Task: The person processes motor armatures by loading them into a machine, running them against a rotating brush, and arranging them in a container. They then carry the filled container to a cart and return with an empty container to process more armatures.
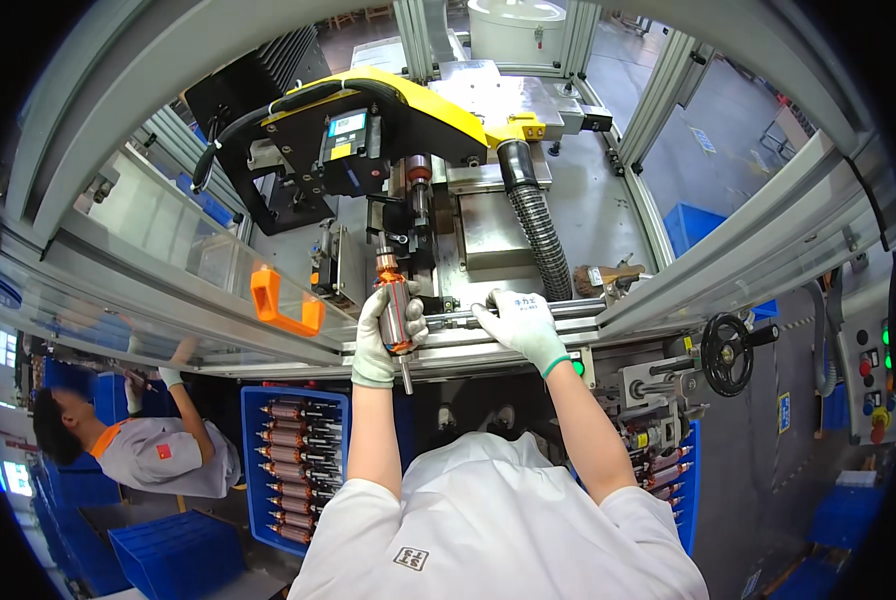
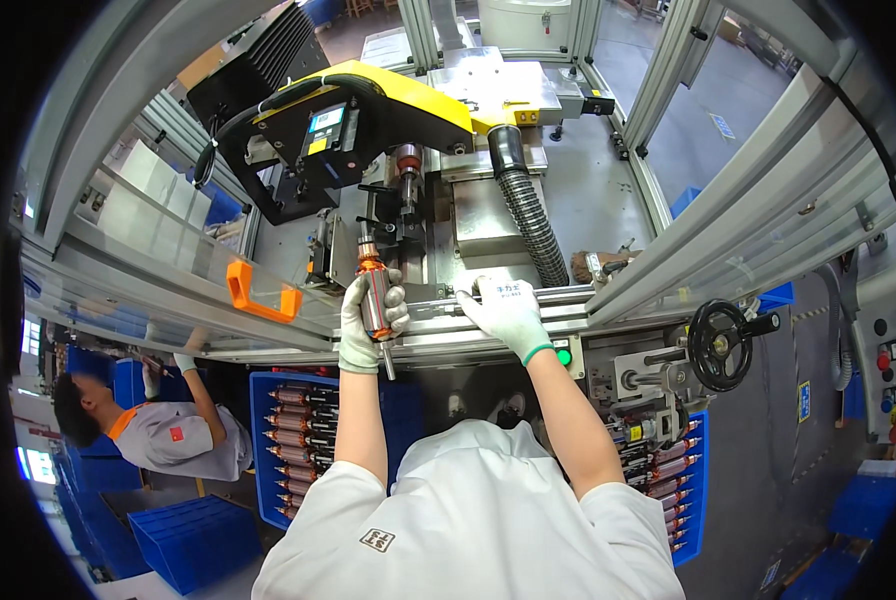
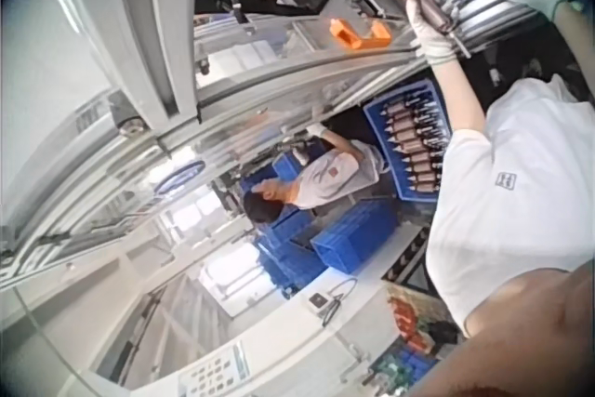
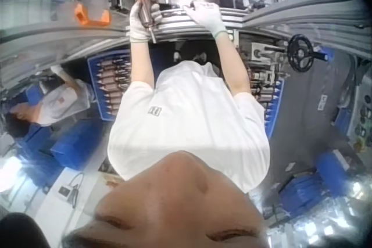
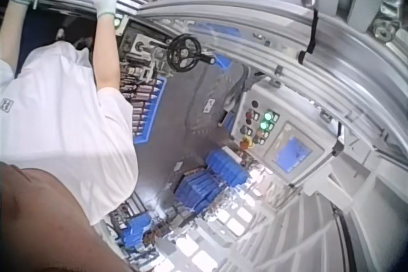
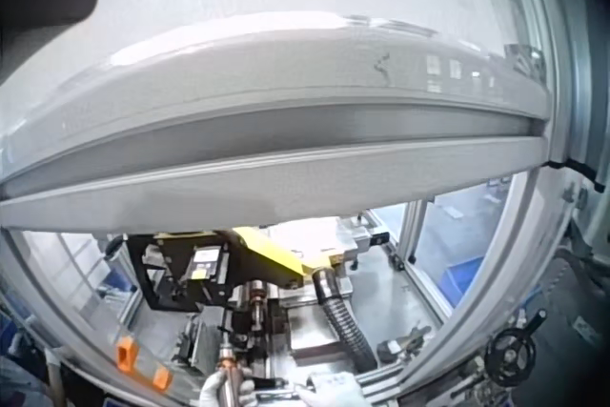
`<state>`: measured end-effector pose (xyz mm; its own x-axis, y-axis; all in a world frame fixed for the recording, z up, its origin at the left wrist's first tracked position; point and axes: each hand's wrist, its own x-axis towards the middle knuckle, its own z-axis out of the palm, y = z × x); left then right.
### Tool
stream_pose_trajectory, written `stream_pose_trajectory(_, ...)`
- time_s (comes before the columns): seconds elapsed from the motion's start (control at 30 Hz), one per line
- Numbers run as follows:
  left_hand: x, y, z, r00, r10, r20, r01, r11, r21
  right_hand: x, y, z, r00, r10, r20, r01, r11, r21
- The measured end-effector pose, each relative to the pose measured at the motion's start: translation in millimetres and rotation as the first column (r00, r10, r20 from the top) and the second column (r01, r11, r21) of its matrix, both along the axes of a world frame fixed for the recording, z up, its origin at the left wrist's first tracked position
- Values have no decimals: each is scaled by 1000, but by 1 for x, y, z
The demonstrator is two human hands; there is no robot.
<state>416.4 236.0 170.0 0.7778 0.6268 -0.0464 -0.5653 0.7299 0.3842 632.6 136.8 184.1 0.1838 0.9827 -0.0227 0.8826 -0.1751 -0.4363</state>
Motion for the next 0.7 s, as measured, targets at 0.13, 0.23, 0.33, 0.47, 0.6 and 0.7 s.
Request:
stream_pose_trajectory(0.13,-1,1,1,999,-26,20,26,1000,4,-3,0,2,1000,-10,4,10,1000,12)
stream_pose_trajectory(0.23,0,-1,4,999,-43,19,42,999,33,-4,-1,3,999,-33,16,32,999,27)
stream_pose_trajectory(0.33,-1,-1,3,999,-51,5,51,999,15,-6,-3,2,998,-56,38,53,997,62)
stream_pose_trajectory(0.47,-1,-2,2,999,-47,-4,47,999,-7,-8,-4,1,995,-87,39,84,993,82)
stream_pose_trajectory(0.6,0,-5,6,999,-39,32,39,999,-20,-9,-6,5,995,-97,35,93,992,89)
stream_pose_trajectory(0.7,1,-3,3,998,-39,43,39,999,-14,-14,-6,-3,991,-100,88,81,977,196)
